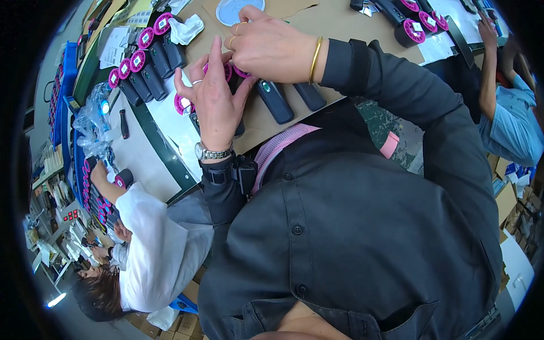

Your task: The person applies a liquid to the center of handheld devices using a thin applicator, presses small square components onto them by hand, and uses a padded tool to secure the pieces.

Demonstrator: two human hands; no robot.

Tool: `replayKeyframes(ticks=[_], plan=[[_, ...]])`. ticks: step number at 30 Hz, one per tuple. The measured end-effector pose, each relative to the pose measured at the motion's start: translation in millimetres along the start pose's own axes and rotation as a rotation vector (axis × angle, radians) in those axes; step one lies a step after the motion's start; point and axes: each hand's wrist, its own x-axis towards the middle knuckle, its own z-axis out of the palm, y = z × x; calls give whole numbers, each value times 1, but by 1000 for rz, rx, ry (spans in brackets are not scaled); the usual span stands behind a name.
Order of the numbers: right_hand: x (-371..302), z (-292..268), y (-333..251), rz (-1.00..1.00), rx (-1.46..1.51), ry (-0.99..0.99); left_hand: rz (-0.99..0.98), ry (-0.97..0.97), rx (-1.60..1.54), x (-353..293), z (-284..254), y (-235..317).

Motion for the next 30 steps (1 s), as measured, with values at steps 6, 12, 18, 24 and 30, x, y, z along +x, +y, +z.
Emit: replayKeyframes(ticks=[6,12,18,24,30], plan=[[-17,10,-10,-42,81,126,5,10,28,-1,1,1],[-21,10,-18,125,127,260,-39,-11,-3,-12,-26,-5],[3,6,-40,182,206,358,-103,38,-76,-24,-46,-19],[22,13,-50,203,169,322,-89,36,-25,-23,-41,-28],[24,21,-37,157,92,367,-62,37,-10,-18,-36,-32]])
